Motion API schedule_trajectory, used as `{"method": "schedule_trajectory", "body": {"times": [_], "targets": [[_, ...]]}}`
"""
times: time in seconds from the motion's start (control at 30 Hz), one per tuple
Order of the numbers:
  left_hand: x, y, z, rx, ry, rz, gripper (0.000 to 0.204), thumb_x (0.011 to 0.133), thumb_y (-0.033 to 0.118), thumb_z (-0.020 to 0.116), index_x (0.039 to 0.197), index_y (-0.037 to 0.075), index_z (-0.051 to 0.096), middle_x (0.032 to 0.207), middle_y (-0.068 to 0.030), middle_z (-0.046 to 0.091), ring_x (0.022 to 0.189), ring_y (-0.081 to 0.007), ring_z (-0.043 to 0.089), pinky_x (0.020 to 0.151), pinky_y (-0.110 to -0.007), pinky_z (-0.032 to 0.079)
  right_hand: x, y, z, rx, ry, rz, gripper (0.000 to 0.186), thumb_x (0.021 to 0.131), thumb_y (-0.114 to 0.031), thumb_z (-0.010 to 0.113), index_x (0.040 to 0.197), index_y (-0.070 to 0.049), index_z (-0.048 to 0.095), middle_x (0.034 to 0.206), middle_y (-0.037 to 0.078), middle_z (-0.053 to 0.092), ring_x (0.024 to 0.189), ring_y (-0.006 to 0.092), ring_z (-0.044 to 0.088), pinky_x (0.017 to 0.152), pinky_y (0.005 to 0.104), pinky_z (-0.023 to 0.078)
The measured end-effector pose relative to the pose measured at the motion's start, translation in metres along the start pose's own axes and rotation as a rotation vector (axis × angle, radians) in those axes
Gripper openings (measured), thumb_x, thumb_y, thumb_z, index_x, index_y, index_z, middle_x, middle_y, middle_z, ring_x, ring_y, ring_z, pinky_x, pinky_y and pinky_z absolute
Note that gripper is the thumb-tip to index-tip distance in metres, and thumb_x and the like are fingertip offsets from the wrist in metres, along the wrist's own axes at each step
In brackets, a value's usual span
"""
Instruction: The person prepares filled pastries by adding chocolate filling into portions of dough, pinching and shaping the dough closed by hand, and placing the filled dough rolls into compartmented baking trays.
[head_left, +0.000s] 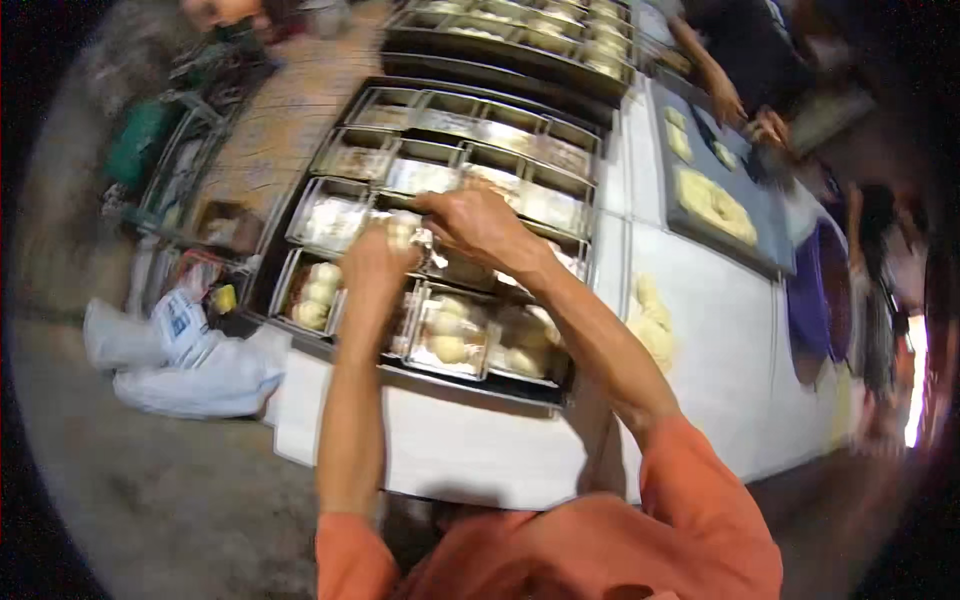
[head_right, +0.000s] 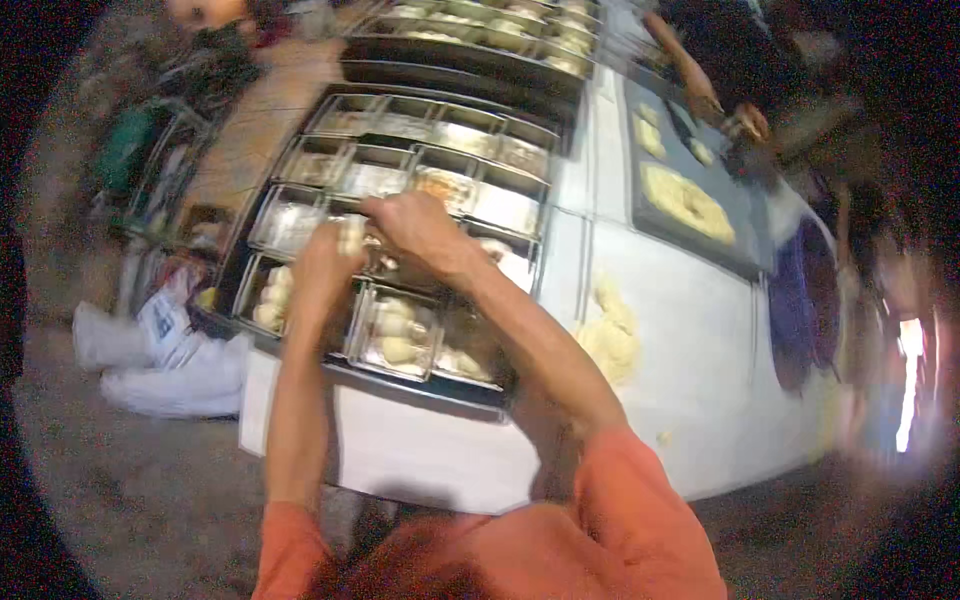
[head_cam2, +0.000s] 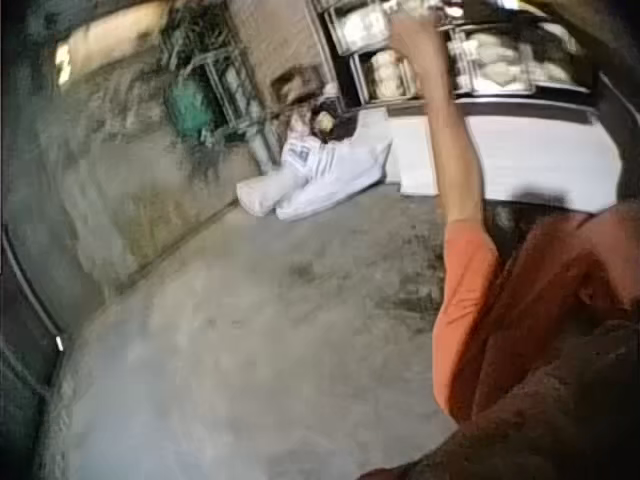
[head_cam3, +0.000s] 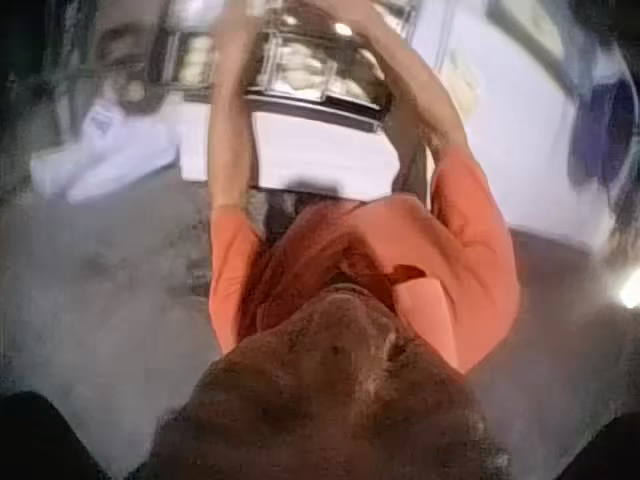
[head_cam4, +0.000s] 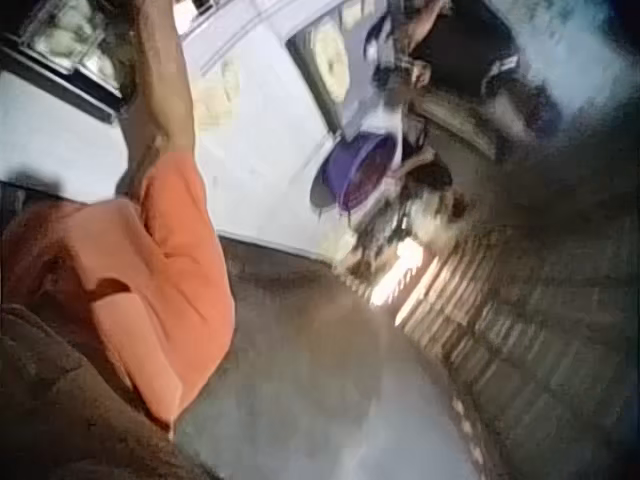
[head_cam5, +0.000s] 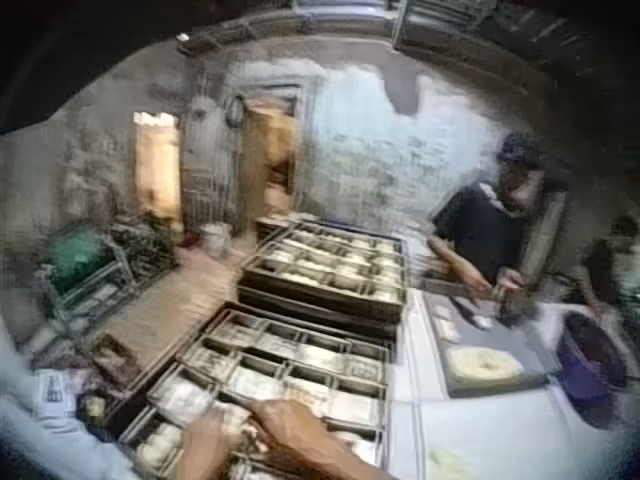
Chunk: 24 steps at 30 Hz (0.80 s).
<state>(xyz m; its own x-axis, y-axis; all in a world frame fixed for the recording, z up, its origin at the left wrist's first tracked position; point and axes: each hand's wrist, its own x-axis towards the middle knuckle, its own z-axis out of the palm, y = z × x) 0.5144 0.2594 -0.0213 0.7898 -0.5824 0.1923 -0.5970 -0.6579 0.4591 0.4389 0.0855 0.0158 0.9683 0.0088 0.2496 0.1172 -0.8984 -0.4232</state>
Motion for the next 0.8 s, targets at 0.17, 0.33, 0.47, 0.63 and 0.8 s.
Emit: {"method": "schedule_trajectory", "body": {"times": [0.17, 0.33, 0.47, 0.63, 0.8], "targets": [[-0.008, -0.023, -0.016, 0.126, 0.085, 0.186, 0.064, 0.084, 0.033, 0.075, 0.136, 0.003, 0.053, 0.145, -0.0282, 0.045, 0.116, -0.0445, 0.059, 0.094, -0.047, 0.050, -0.134, 0.027, -0.088, 0.259, 0.334, 0.423, 0.026, 0.096, -0.022, 0.065, 0.114, -0.003, 0.069, 0.094, 0.013, 0.074, 0.083, 0.0183, 0.071, 0.075, 0.0314, 0.055], [-0.043, 0.055, -0.055, 0.081, 0.015, -0.064, 0.064, 0.087, 0.032, 0.073, 0.144, 0.010, 0.050, 0.155, -0.0241, 0.035, 0.138, -0.0398, 0.042, 0.110, -0.044, 0.039, -0.285, 0.077, -0.131, -0.086, 0.257, 0.879, 0.042, 0.091, -0.034, 0.064, 0.117, -0.001, 0.067, 0.116, 0.018, 0.068, 0.101, 0.0324, 0.066, 0.090, 0.0407, 0.051], [-0.081, 0.127, -0.045, -0.179, 0.022, 0.080, 0.058, 0.087, 0.024, 0.075, 0.138, 0.005, 0.055, 0.140, -0.0196, 0.055, 0.119, -0.0302, 0.061, 0.095, -0.040, 0.052, -0.325, 0.084, -0.118, -0.102, 0.067, 0.803, 0.045, 0.090, -0.035, 0.065, 0.120, -0.001, 0.066, 0.122, 0.019, 0.064, 0.115, 0.0337, 0.059, 0.100, 0.0415, 0.045], [-0.124, 0.241, 0.002, -0.381, -0.179, 0.228, 0.051, 0.085, 0.027, 0.076, 0.127, 0.002, 0.061, 0.120, -0.0181, 0.066, 0.097, -0.0340, 0.068, 0.083, -0.040, 0.055, -0.309, 0.114, -0.106, 0.115, 0.180, 0.675, 0.057, 0.088, -0.036, 0.066, 0.132, 0.000, 0.057, 0.136, 0.021, 0.055, 0.129, 0.0369, 0.048, 0.108, 0.0437, 0.039], [-0.136, 0.284, 0.085, -0.327, -0.165, 0.159, 0.074, 0.083, 0.031, 0.077, 0.144, 0.005, 0.045, 0.129, -0.0223, 0.062, 0.116, -0.0334, 0.063, 0.094, -0.043, 0.051, -0.285, 0.149, -0.079, -0.136, 0.179, 0.176, 0.038, 0.082, -0.029, 0.065, 0.110, -0.002, 0.065, 0.124, 0.026, 0.059, 0.116, 0.0394, 0.055, 0.096, 0.0434, 0.046]]}}
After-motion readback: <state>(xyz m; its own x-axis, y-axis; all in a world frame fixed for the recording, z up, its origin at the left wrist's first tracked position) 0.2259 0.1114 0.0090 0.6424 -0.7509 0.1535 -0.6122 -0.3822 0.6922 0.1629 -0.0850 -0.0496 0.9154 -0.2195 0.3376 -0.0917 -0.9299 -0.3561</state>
